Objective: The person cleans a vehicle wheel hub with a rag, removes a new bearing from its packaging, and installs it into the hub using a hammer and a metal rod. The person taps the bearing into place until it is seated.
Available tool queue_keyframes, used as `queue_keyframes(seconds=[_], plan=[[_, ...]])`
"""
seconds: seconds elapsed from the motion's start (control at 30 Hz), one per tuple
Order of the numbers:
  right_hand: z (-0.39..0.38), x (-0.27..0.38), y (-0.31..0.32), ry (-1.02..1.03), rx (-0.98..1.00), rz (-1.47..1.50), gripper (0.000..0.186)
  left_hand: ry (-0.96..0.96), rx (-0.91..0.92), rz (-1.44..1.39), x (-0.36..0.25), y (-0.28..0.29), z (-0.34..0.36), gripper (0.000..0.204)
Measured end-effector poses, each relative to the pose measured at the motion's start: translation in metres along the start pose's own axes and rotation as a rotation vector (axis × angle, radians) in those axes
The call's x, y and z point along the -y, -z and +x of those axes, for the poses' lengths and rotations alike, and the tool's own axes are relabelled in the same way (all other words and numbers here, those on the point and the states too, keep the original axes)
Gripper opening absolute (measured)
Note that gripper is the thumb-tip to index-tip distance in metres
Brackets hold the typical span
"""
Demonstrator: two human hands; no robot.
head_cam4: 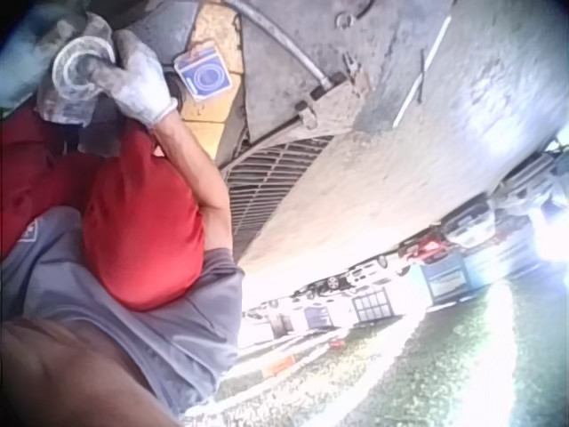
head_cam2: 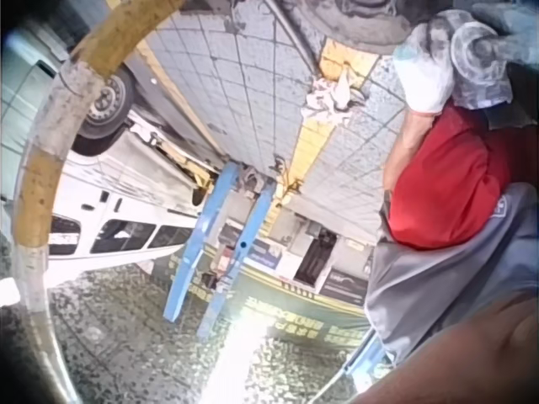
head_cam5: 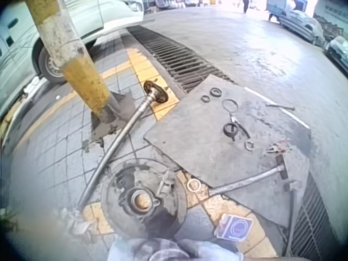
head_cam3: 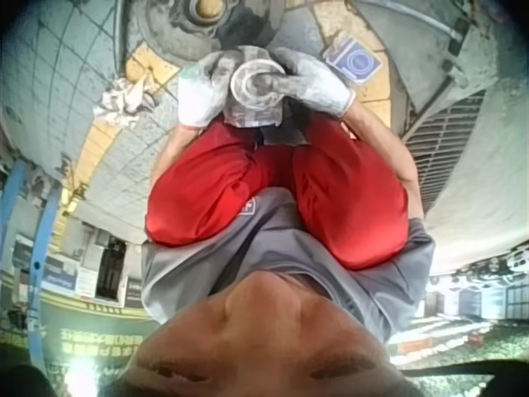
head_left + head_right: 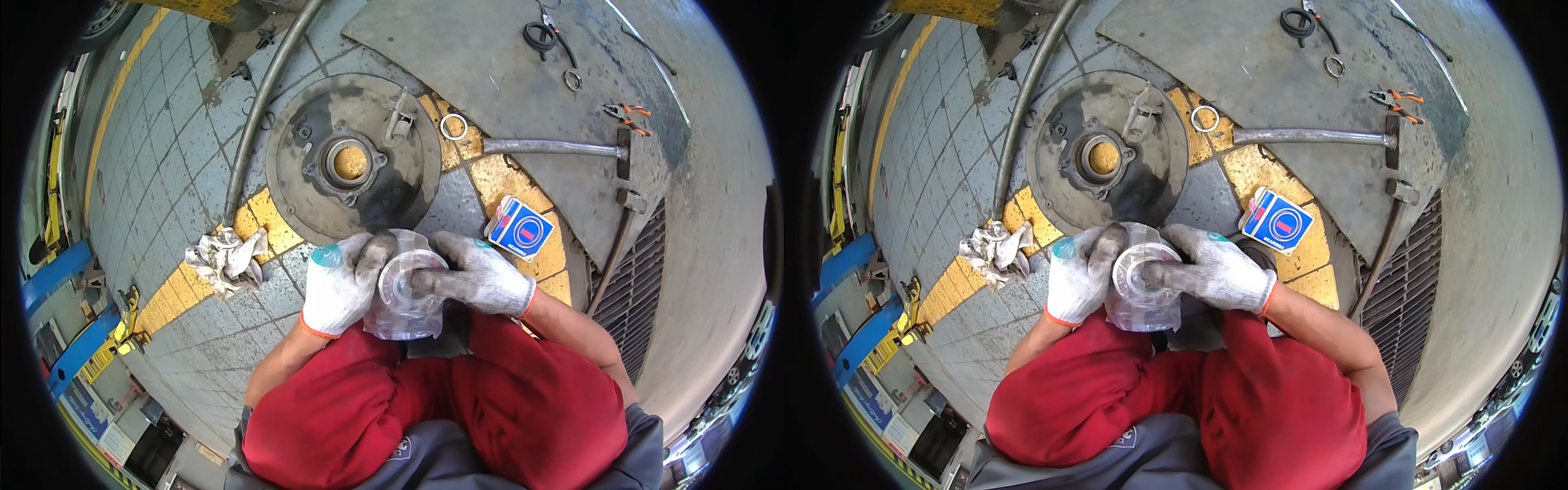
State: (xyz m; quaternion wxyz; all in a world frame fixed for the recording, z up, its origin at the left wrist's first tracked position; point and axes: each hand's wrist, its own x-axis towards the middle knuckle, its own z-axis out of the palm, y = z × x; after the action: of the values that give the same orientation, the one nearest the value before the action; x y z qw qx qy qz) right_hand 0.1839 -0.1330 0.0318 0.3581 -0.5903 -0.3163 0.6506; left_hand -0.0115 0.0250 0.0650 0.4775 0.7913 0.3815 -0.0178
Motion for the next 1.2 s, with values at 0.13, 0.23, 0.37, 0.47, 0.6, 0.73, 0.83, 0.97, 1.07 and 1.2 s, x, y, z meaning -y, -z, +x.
queue_keyframes(seconds=[0.13,0.23,0.37,0.47,0.6,0.73,0.83,0.97,1.07,1.2], plan=[[0.0,0.007,-0.003,0.037,-0.101,0.075,0.047,0.014,-0.151,-0.051,0.004,-0.007,-0.003,0.027],[0.006,-0.006,-0.013,0.069,-0.154,0.234,0.046,0.007,-0.262,-0.138,0.007,-0.011,-0.002,0.028],[0.004,-0.003,-0.014,0.02,-0.202,0.333,0.045,0.051,-0.304,-0.186,-0.008,-0.006,-0.003,0.03],[0.003,-0.006,-0.017,0.06,-0.225,0.446,0.045,0.07,-0.301,-0.218,-0.01,-0.004,-0.003,0.029],[0.003,0.0,-0.02,0.092,-0.274,0.593,0.046,0.055,-0.335,-0.251,-0.013,-0.004,-0.003,0.027],[0.008,0.005,-0.02,0.122,-0.328,0.699,0.051,0.067,-0.364,-0.274,-0.011,0.001,-0.006,0.031],[0.006,0.015,-0.003,0.071,-0.418,0.932,0.057,0.089,-0.5,-0.125,-0.003,0.018,-0.014,0.037],[0.005,-0.033,0.022,0.078,-0.563,0.963,0.059,0.174,-0.499,-0.1,0.049,0.086,-0.025,0.043],[-0.007,-0.044,0.019,0.015,-0.545,1.059,0.052,0.327,-0.375,0.29,0.082,0.134,-0.024,0.043],[-0.012,-0.045,0.009,-0.033,-0.541,1.082,0.056,0.638,0.135,1.072,0.106,0.16,-0.018,0.067]])
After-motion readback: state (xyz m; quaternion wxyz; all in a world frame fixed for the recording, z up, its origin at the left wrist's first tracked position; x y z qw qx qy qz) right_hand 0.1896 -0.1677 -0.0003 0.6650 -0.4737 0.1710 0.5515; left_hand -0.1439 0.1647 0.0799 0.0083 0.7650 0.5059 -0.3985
